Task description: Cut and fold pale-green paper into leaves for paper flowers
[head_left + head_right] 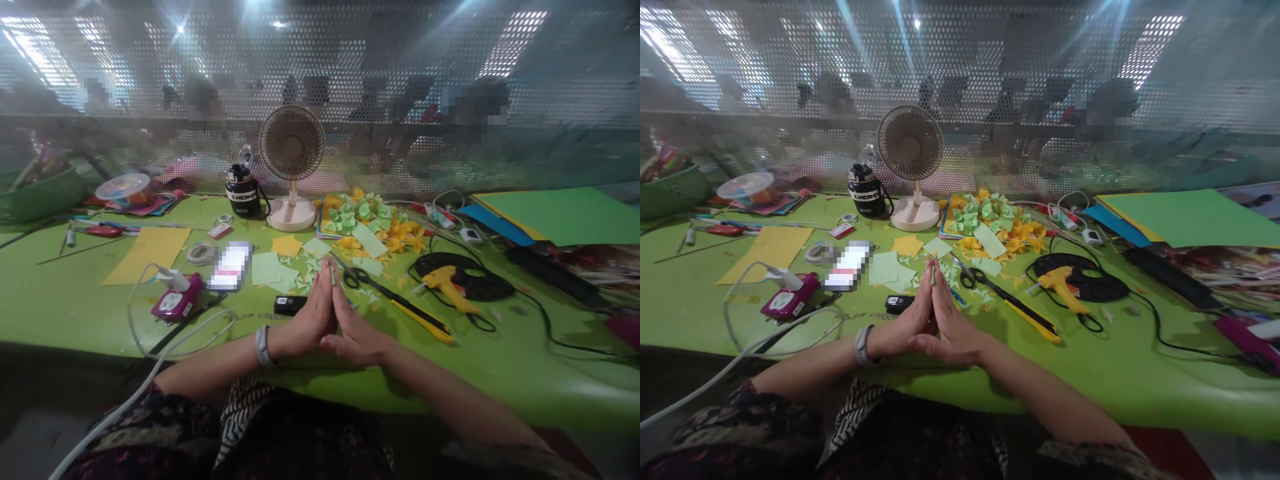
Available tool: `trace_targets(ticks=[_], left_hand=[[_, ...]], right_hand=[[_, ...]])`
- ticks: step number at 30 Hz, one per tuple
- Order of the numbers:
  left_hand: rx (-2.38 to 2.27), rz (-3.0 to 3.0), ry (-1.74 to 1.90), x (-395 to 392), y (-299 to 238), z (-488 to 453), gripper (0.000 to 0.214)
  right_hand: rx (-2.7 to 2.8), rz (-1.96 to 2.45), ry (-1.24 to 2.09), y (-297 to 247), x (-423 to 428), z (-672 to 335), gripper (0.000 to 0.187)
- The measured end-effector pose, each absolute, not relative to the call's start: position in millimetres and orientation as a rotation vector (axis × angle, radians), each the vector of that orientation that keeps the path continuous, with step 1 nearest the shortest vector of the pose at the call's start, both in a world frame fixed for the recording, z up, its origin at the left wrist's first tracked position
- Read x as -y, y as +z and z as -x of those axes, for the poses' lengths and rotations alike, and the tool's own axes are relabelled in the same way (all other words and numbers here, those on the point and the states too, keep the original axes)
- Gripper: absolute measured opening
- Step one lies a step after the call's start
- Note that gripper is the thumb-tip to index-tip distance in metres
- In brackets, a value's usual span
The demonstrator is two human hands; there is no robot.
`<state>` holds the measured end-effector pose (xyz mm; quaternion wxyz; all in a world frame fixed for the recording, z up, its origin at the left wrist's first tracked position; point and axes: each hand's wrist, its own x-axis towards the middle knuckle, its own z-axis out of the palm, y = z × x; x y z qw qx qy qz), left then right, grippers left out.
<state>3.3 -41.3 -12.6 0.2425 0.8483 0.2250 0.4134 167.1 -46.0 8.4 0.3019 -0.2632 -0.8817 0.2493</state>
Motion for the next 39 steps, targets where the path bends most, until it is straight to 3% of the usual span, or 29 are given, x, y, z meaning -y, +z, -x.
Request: trace_targets(ticks=[5,10,19,23,27,30,35,39], left_hand=[[-0.663,-1.696,1.209,27.1,0.3,-2.9,0.075],[-0.732,-1.089,1.217,19.8,3.2,-2.2,0.064],[-0.871,-1.378,1.187,12.9,-3.4,6.1,0.029],[-0.997,-1.584,1.171,13.2,-2.7,10.7,0.024],[-0.992,-1.531,1.172,7.5,-1.4,13.4,0.028],[-0.989,-1.42,1.23,0.2,-5.6,14.1,0.032],[-1.018,-1.456,1.231,-6.2,-11.3,14.7,0.028],[-1.006,-1.469,1.228,-6.5,-8.1,14.9,0.029]], right_hand=[[2.0,0.964,1.009,21.7,31.6,-168.8,0.077],[1.898,1.137,0.912,13.4,19.7,-165.2,0.065],[1.832,1.153,0.54,11.1,14.7,-169.0,0.038],[1.762,1.124,0.605,14.2,11.9,-171.3,0.022],[1.58,1.119,1.043,13.5,5.7,-171.5,0.022],[1.489,1.122,1.186,11.6,0.5,-170.0,0.023],[1.504,1.132,1.217,8.9,-5.2,-169.7,0.017],[1.57,1.132,1.023,7.0,-8.4,-170.5,0.014]])
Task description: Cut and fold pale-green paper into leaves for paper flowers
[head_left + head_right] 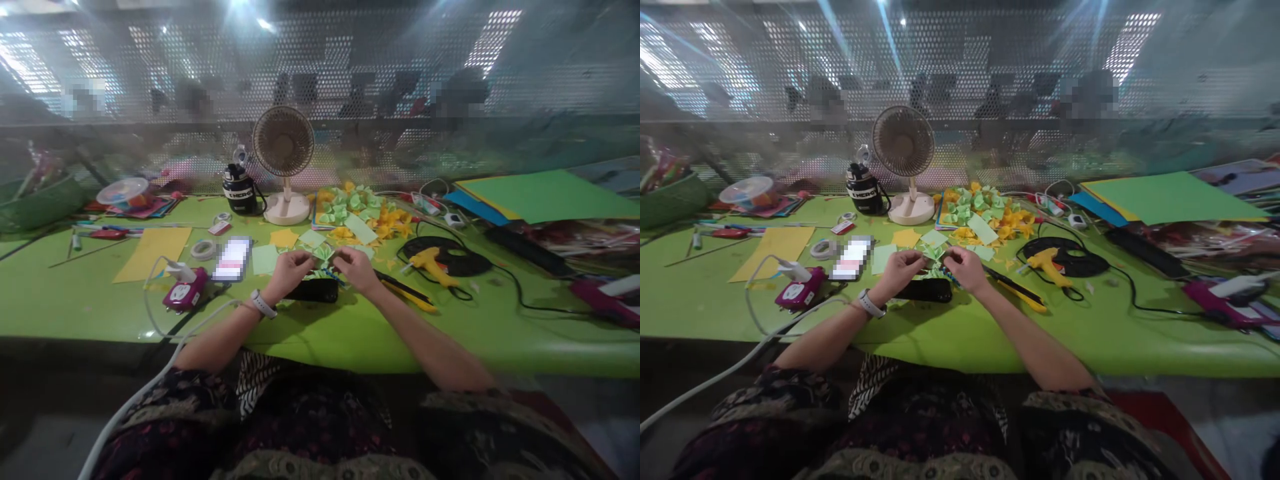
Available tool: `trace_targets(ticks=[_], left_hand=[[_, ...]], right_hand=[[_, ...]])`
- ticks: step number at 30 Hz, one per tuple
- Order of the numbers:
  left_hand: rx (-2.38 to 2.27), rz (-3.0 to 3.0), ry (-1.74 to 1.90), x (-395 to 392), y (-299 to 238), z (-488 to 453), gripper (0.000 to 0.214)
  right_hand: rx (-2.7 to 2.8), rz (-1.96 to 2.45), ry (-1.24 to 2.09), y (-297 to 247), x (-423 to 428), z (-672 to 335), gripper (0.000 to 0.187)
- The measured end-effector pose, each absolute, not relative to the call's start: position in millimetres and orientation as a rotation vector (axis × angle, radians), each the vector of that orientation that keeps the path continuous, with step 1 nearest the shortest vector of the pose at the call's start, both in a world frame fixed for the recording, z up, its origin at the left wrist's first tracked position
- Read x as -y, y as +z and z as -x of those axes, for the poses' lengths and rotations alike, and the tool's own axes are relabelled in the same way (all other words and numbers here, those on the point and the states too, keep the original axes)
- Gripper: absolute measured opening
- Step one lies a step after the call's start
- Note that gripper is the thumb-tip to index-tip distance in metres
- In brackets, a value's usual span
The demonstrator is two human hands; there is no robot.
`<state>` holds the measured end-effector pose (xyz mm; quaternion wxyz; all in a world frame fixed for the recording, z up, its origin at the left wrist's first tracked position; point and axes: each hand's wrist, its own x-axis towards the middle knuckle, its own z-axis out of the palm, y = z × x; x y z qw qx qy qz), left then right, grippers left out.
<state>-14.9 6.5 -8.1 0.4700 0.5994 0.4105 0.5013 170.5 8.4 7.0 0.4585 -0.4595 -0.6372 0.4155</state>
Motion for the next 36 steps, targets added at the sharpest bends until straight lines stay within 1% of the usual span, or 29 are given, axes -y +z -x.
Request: trace_targets(ticks=[2,4,5,9,12,15,19,24,31,36], left_hand=[[-0.985,-1.528,1.246,-6.9,-6.8,15.5,0.038],[-0.961,-1.581,1.259,-7.7,-6.5,16.4,0.048],[-0.949,-1.586,1.263,-8.2,-6.6,16.7,0.048],[-0.917,-1.484,1.287,-9.6,-7.2,16.6,0.033],[-0.895,-1.366,1.26,-8.4,-6.2,15.0,0.029],[-0.882,-1.225,1.238,-5.9,-4.6,12.9,0.032],[-0.903,-1.111,1.24,-3.3,-2.7,11.5,0.035],[-0.913,-1.075,1.219,-2.2,0.0,12.3,0.035],[-0.865,-0.936,1.242,-2.1,2.8,10.0,0.04],[-0.869,-0.97,1.236,-1.7,1.8,8.9,0.038]], right_hand=[[1.589,1.116,0.986,5.9,-9.3,-169.8,0.016],[1.581,1.092,1.037,4.9,-10.0,-168.7,0.019],[1.57,1.078,1.068,4.4,-10.3,-168.1,0.02],[1.525,1.052,1.146,3.3,-11.3,-166.8,0.02],[1.466,1.041,1.241,3.5,-10.9,-166.6,0.018],[1.401,1.034,1.294,4.2,-9.2,-166.5,0.02],[1.383,1.013,1.271,3.1,-7.1,-166.4,0.03],[1.417,0.964,1.219,-1.3,-6.7,-165.1,0.027],[1.359,0.992,1.21,-0.4,-5.4,-161.4,0.032],[1.339,1.019,1.186,1.8,-2.9,-159.0,0.028]])
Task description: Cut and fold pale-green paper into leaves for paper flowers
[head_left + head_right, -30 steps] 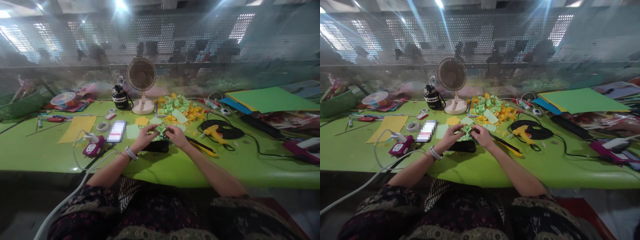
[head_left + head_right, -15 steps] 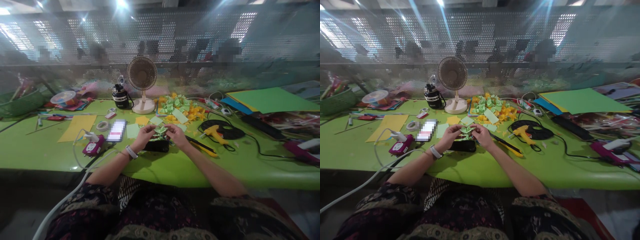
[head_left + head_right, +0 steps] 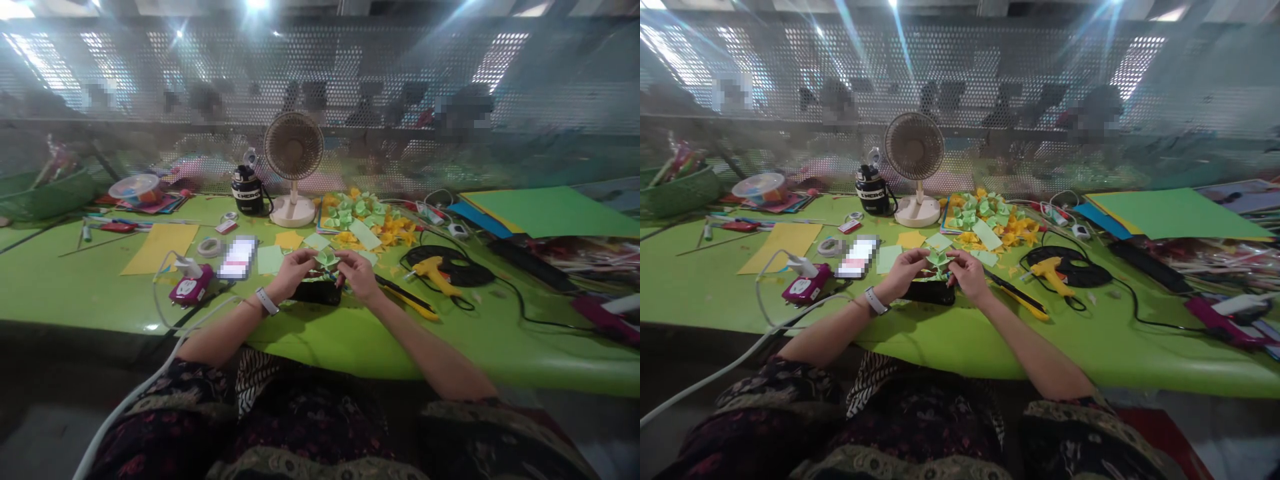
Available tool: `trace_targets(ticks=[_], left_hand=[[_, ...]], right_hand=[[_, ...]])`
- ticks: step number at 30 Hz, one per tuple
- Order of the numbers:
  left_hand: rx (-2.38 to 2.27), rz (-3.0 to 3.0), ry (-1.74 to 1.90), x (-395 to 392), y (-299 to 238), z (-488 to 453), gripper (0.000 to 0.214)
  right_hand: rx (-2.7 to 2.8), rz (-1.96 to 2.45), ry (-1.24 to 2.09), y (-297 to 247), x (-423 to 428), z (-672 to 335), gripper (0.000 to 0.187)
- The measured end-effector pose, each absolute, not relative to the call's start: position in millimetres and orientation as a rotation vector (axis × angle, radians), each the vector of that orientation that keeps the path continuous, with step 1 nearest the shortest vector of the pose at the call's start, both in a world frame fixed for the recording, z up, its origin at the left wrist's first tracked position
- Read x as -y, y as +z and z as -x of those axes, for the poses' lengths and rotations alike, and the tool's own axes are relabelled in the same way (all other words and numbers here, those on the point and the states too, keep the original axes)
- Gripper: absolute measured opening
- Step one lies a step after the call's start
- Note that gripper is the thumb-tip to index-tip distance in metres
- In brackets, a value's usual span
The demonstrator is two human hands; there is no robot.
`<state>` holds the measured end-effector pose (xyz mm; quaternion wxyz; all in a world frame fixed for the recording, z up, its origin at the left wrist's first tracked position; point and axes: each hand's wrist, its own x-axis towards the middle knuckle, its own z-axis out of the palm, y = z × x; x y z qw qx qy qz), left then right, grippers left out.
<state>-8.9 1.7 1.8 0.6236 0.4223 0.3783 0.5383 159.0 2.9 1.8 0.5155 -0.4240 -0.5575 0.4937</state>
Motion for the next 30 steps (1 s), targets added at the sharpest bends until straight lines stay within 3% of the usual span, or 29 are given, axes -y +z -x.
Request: trace_targets(ticks=[7,14,22,30], left_hand=[[-0.886,-1.046,1.219,-2.9,-1.1,10.8,0.03],[-0.903,-1.096,1.231,-15.1,-3.1,17.2,0.044],[-1.092,-1.225,1.35,-37.0,-9.8,35.0,0.028],[-1.121,-1.226,1.453,-48.3,-12.6,44.3,0.022]], right_hand=[[1.327,1.064,1.206,5.6,-2.1,-160.7,0.022],[1.44,1.118,1.049,3.3,-13.2,-166.8,0.027],[1.56,1.329,0.9,-5.7,-57.2,-184.1,0.031],[1.793,1.489,0.572,-11.3,-96.5,-172.1,0.019]])
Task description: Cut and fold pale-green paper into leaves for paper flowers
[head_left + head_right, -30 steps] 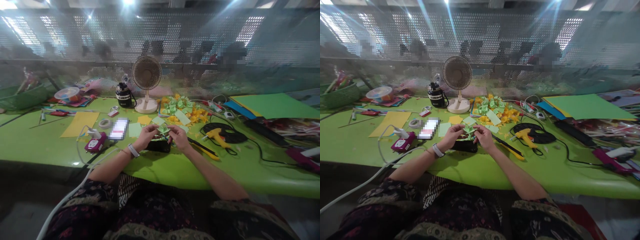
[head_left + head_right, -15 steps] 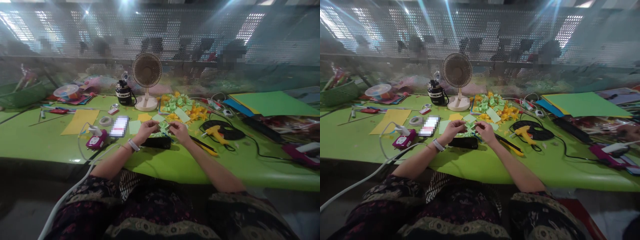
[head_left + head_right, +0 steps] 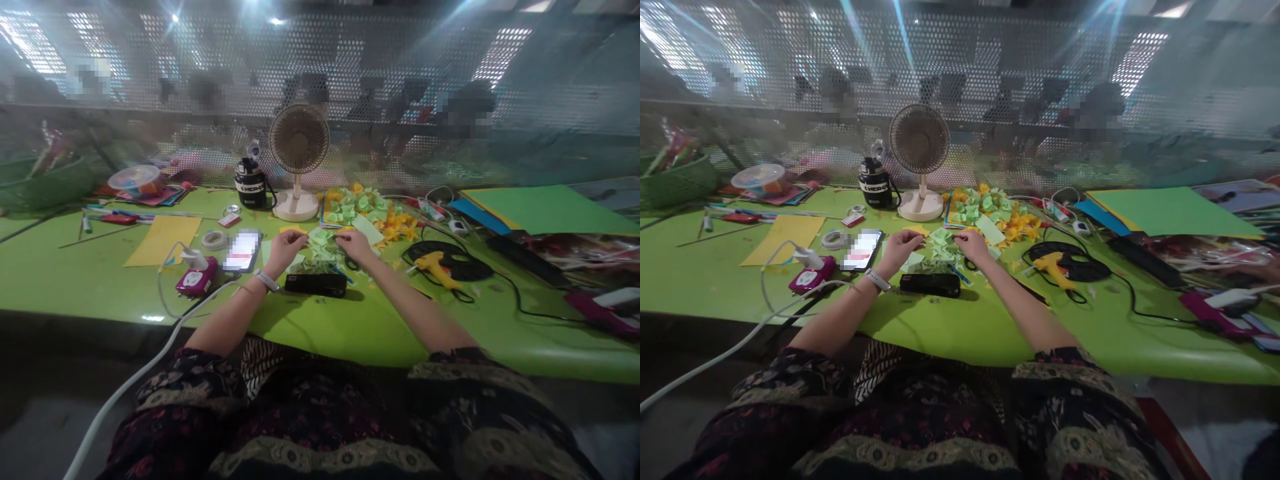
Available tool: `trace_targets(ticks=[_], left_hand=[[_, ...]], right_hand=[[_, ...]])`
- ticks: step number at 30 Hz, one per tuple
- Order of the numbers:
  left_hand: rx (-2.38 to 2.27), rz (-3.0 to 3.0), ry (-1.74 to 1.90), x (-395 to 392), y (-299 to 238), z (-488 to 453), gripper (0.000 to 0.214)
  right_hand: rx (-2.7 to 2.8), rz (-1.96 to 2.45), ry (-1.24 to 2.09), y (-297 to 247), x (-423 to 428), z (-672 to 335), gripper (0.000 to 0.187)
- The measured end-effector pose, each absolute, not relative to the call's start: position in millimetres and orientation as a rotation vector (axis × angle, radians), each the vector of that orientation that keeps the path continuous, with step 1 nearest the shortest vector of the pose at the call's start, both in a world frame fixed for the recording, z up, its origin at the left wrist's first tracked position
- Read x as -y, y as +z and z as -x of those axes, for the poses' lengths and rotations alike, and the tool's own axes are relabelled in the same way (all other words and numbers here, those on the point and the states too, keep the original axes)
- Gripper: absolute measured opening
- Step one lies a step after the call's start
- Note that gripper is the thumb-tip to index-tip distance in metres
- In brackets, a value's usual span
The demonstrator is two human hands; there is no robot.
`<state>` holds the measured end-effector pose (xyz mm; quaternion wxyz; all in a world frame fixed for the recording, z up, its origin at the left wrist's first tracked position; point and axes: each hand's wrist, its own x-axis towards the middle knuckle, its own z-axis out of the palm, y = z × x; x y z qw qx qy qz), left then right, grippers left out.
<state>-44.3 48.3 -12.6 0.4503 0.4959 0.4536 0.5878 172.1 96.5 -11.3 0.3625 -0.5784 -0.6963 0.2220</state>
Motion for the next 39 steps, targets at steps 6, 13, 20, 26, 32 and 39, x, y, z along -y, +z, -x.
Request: trace_targets(ticks=[6,13,20,26,32,39], left_hand=[[-1.13,-1.161,1.505,-49.7,-7.3,50.5,0.022],[-1.127,-1.125,1.528,-49.6,-4.6,51.0,0.022],[-1.129,-1.153,1.516,-46.8,-4.1,51.2,0.027],[-1.154,-1.178,1.518,-44.0,-4.0,49.7,0.035],[-1.28,-1.346,1.457,-35.5,1.8,51.4,0.039],[-1.358,-1.506,1.458,-31.1,0.7,49.3,0.039]], right_hand=[[1.987,1.562,0.425,-16.6,-105.3,-165.1,0.024],[1.949,1.62,0.201,-12.0,-102.0,-185.7,0.049],[1.787,1.632,0.146,0.8,-100.0,-229.6,0.03],[1.663,1.626,0.155,10.8,-98.1,-261.7,0.026],[1.57,1.647,0.163,21.2,-91.6,-274.6,0.028],[1.689,1.749,0.05,30.9,-81.4,-267.5,0.027]])
